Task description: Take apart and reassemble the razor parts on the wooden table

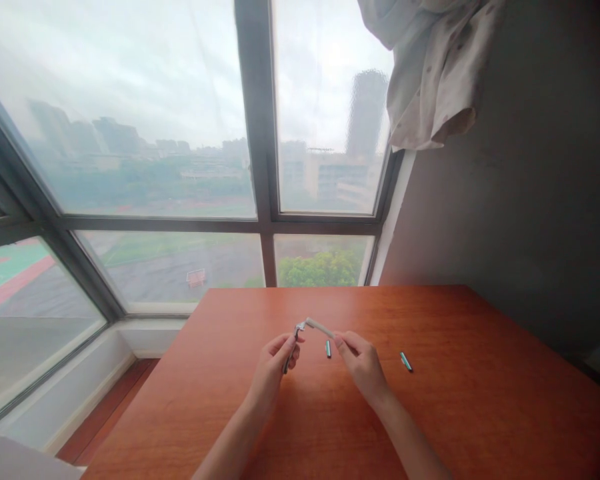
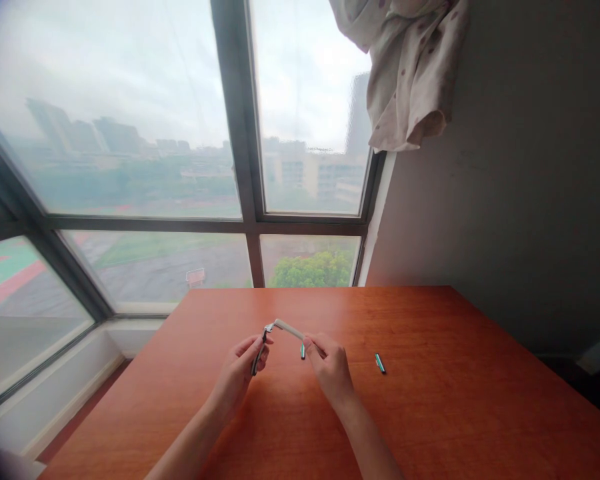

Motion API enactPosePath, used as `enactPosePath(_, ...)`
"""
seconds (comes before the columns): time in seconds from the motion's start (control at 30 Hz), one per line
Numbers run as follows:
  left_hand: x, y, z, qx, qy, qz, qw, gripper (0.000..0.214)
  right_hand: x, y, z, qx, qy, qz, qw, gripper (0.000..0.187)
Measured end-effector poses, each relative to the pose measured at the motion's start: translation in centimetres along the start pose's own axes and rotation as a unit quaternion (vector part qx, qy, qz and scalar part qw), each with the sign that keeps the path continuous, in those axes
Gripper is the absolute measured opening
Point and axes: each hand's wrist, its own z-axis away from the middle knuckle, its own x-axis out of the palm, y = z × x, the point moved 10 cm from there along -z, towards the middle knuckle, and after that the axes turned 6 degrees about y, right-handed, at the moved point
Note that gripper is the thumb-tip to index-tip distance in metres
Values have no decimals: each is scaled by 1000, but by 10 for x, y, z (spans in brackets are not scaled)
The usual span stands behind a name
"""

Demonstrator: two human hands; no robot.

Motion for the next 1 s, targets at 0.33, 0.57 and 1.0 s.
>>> enactPosePath(0.33, 2, 2, 0, 10, -14, -12, 1000, 36, 15, -6, 4, 6, -58, -52, 997, 41)
enactPosePath(0.57, 2, -1, 2, -4, 2, 23, 1000, 35, 12, 7, 2, 18, -26, -41, 999, 43)
enactPosePath(1.0, 6, 4, 4, 3, -2, 9, 1000, 37, 20, 4, 7, 32, -56, -55, 996, 48)
